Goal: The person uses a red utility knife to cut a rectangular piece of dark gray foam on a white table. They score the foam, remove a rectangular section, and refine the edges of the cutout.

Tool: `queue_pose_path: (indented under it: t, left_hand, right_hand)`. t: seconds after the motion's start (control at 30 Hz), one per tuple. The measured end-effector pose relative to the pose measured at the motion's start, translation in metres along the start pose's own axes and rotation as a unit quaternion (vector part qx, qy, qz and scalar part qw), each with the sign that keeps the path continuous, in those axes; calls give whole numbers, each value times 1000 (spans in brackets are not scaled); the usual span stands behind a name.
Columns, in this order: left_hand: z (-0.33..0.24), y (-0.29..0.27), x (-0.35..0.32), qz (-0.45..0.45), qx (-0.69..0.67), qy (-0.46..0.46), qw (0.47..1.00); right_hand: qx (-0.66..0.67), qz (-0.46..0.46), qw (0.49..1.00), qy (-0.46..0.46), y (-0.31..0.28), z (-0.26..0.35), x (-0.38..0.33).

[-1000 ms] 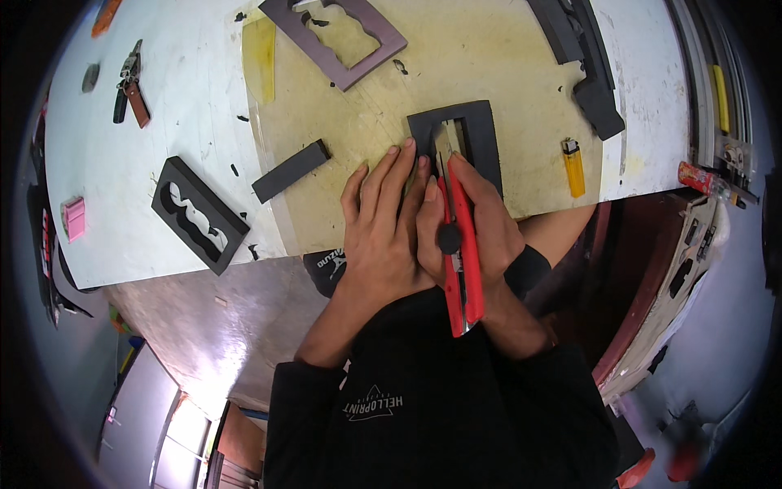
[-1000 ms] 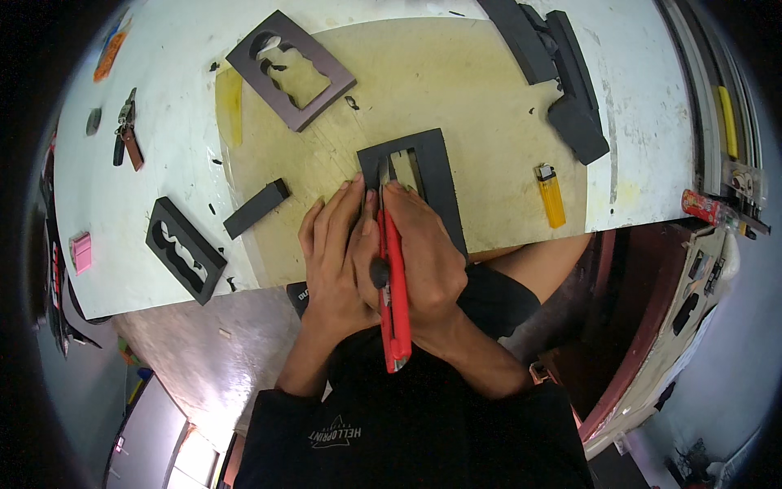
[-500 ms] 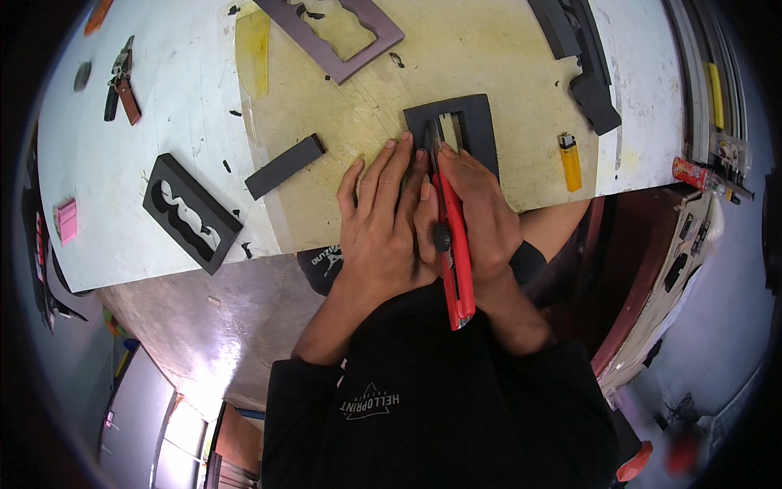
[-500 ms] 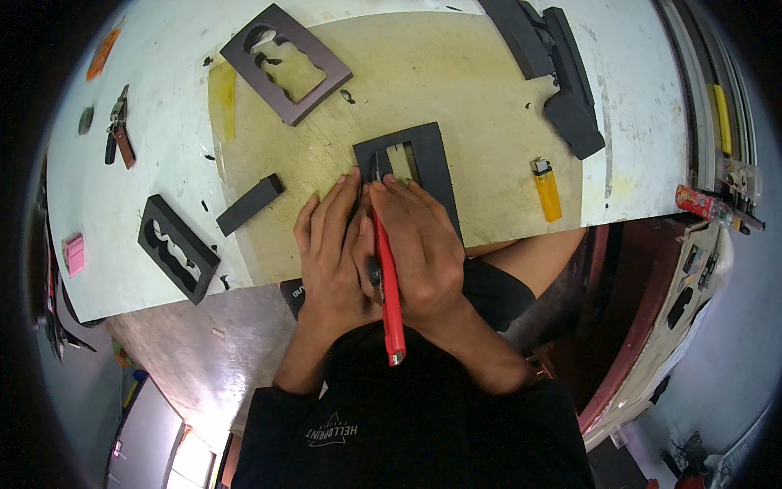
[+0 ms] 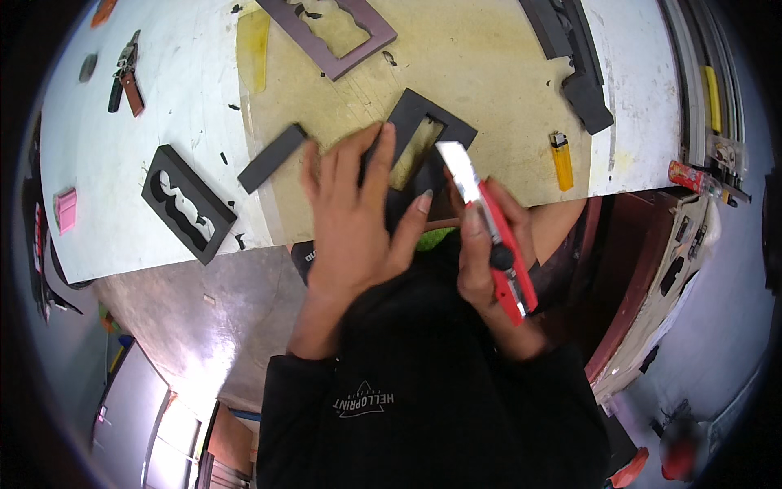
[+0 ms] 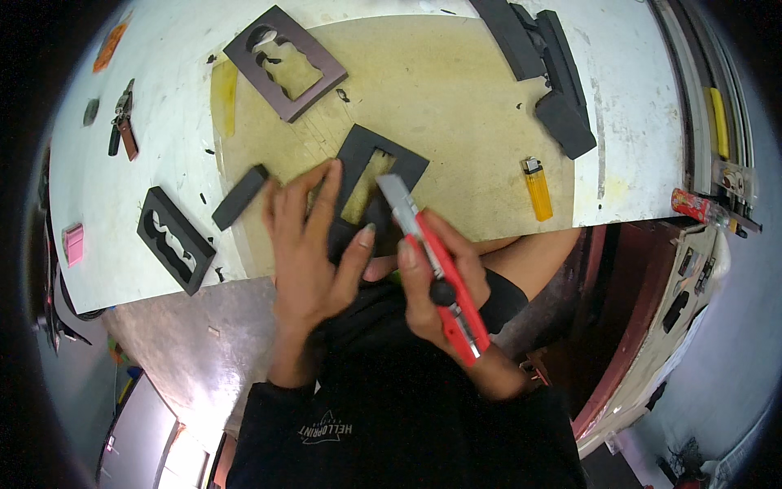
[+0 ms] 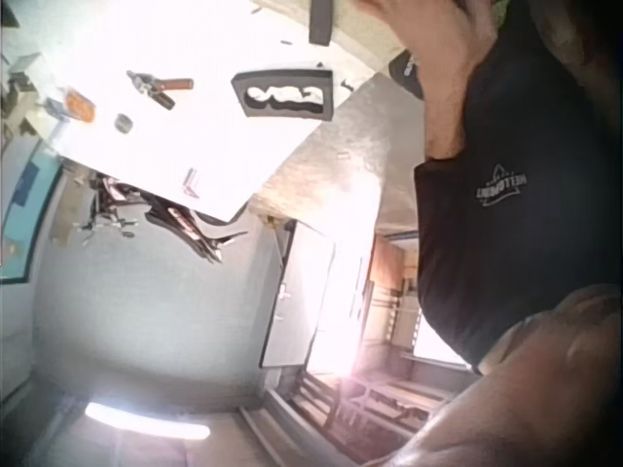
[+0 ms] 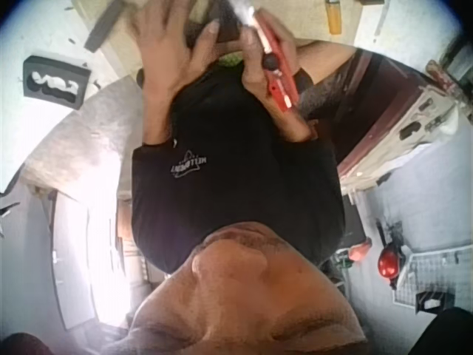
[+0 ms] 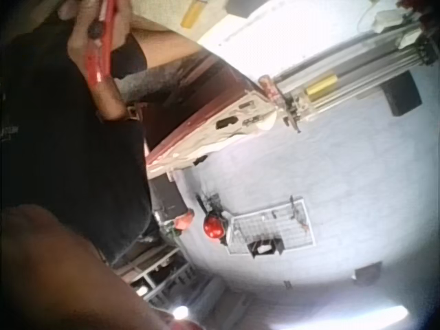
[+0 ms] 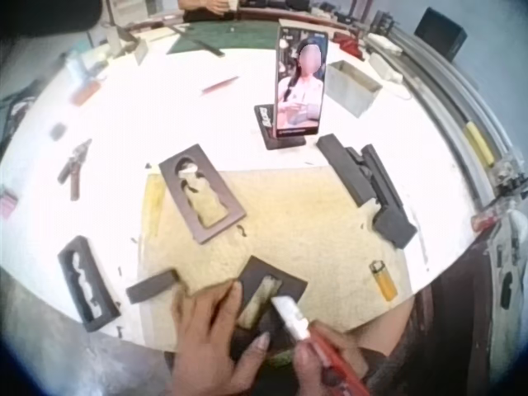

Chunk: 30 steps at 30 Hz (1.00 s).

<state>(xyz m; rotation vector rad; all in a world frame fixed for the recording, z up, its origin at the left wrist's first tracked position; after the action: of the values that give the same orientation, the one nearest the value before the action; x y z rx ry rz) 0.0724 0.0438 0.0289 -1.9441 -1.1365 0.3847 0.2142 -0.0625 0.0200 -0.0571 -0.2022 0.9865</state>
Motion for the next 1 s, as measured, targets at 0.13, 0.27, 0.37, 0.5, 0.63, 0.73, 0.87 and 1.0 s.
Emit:
queue_pose_path:
  t: [0.13, 0.27, 0.37, 0.5, 0.63, 0.73, 0.87, 1.0]
  left_hand:
    - [7, -18, 10, 35, 51, 31, 998]
    - [7, -15, 11, 64, 53, 36, 996]
    - [4, -13, 16, 65, 56, 51, 995]
    - [6, -10, 11, 68, 52, 23, 996]
    - [5, -2, 3, 8, 17, -18, 1000]
    - [-3, 6, -5, -64, -8, -30, 997]
    - [-11, 9, -14, -18, -109, -26, 994]
    - [4, 5, -16, 15, -207, -30, 978]
  right_hand:
    - [-88, 73, 978, -172, 2, 11, 10]
    - [-195, 149, 931, -270, 3, 9, 32]
    - [-199, 176, 917, -296, 8, 6, 42]
    - [-195, 166, 926, -277, 9, 0, 47]
    - [-154, 105, 953, -240, 7, 5, 39]
    - [-141, 68, 961, -228, 13, 3, 37]
    - [-138, 49, 972, -183, 17, 5, 44]
    - [-179, 47, 963, -194, 11, 14, 61]
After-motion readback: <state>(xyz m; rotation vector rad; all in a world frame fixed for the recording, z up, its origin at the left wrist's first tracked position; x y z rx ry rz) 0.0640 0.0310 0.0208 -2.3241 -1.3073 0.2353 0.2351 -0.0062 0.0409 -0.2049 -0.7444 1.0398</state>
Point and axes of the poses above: each hand's wrist, its own x-axis towards the middle knuckle, its own y-axis out of the palm, z = x × y, the point moved 6 cm from there along x, towards the middle knuckle, and after that the axes turned 1 degree about z, right-handed, at the moved point
